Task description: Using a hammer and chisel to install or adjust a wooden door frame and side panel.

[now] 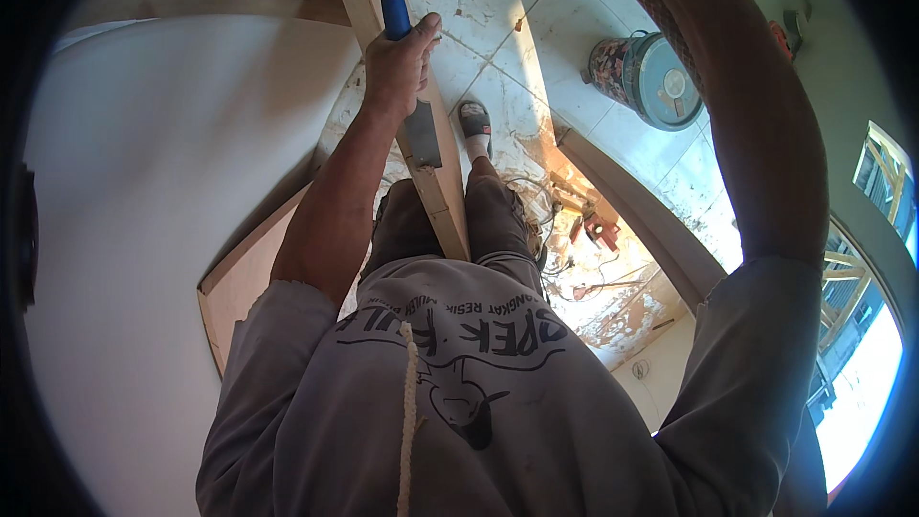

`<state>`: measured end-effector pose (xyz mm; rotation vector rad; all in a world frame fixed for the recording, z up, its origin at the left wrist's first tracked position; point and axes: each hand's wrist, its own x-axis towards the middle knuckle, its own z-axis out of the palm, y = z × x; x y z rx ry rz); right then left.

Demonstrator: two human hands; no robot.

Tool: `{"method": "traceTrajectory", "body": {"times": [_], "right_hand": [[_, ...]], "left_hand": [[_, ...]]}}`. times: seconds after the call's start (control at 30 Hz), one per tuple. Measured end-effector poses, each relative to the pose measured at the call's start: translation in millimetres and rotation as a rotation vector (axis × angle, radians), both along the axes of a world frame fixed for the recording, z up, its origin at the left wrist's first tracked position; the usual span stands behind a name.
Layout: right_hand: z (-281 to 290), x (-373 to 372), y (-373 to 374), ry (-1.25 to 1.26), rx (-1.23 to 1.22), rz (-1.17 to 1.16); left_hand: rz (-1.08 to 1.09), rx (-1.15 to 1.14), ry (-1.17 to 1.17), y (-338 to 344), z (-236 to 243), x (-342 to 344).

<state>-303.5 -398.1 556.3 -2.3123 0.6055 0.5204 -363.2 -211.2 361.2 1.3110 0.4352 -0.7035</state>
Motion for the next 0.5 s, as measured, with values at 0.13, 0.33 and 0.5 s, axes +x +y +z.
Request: {"method": "traceTrajectory", "body": {"times": [0.13,0.33,0.5], "right_hand": [[-53.8,-13.3,-16.1,-0.112,-0.196,0.344],[-17.9,-22.9,-15.8,-0.051,-0.085,0.324],[-72.7,-38.6,-56.6,-0.234,0.035,0.123]], "left_hand": [[0.003,0.044,-0.104,6.3,-7.1,-4.2],[-0.011,0.055,-0.119,-3.8,-6.1,-9.6],[-0.029,0.086,-0.121,-11.0,-7.1,-9.9]]}}
